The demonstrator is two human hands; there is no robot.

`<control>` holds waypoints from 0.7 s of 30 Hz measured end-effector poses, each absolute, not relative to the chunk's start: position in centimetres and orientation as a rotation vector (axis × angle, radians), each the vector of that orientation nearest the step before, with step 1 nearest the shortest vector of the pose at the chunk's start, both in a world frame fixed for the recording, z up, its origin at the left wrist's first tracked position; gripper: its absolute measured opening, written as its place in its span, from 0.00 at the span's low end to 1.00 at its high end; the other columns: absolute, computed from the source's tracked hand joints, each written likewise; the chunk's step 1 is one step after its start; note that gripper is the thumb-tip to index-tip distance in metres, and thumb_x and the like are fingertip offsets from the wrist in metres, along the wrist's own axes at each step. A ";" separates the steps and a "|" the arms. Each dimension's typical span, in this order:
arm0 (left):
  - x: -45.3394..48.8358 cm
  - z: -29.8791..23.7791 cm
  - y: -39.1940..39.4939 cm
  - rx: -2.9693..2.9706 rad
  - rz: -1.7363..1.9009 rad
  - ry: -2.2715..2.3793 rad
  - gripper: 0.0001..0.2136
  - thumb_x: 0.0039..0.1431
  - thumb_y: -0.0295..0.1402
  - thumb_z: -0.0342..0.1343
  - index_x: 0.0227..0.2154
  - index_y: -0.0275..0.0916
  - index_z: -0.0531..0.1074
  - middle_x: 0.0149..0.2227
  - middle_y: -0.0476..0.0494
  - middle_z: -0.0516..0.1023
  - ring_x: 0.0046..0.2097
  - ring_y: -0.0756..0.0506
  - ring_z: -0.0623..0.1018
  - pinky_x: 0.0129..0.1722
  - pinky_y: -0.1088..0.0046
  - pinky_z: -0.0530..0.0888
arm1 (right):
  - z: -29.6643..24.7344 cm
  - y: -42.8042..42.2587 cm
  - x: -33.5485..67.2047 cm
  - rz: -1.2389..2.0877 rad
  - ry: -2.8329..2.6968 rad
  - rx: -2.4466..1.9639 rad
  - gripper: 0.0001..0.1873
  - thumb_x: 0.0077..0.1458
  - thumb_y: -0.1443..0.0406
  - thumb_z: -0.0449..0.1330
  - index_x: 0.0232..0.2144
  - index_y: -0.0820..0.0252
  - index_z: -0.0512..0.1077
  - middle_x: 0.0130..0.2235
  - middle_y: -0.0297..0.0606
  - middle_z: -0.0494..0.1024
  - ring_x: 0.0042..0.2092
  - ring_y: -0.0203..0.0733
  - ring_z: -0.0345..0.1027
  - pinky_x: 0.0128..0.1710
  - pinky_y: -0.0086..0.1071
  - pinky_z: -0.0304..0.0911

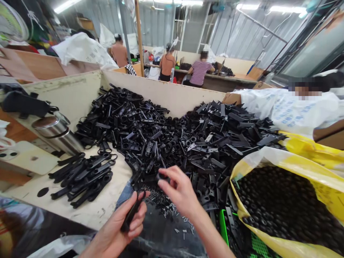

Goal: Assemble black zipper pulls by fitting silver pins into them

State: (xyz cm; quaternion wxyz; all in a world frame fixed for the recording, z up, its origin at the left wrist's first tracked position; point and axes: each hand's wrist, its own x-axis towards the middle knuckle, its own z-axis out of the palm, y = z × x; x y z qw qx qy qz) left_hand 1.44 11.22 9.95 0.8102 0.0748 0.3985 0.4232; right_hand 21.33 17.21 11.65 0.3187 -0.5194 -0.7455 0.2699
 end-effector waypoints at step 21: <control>1.7 10.7 7.2 0.559 0.747 1.040 0.17 0.62 0.41 0.52 0.47 0.36 0.76 0.23 0.52 0.71 0.22 0.53 0.63 0.24 0.76 0.55 | 9.9 9.6 20.0 0.625 -2.072 -1.078 0.12 0.62 0.70 0.60 0.47 0.53 0.75 0.40 0.39 0.79 0.35 0.41 0.77 0.32 0.27 0.75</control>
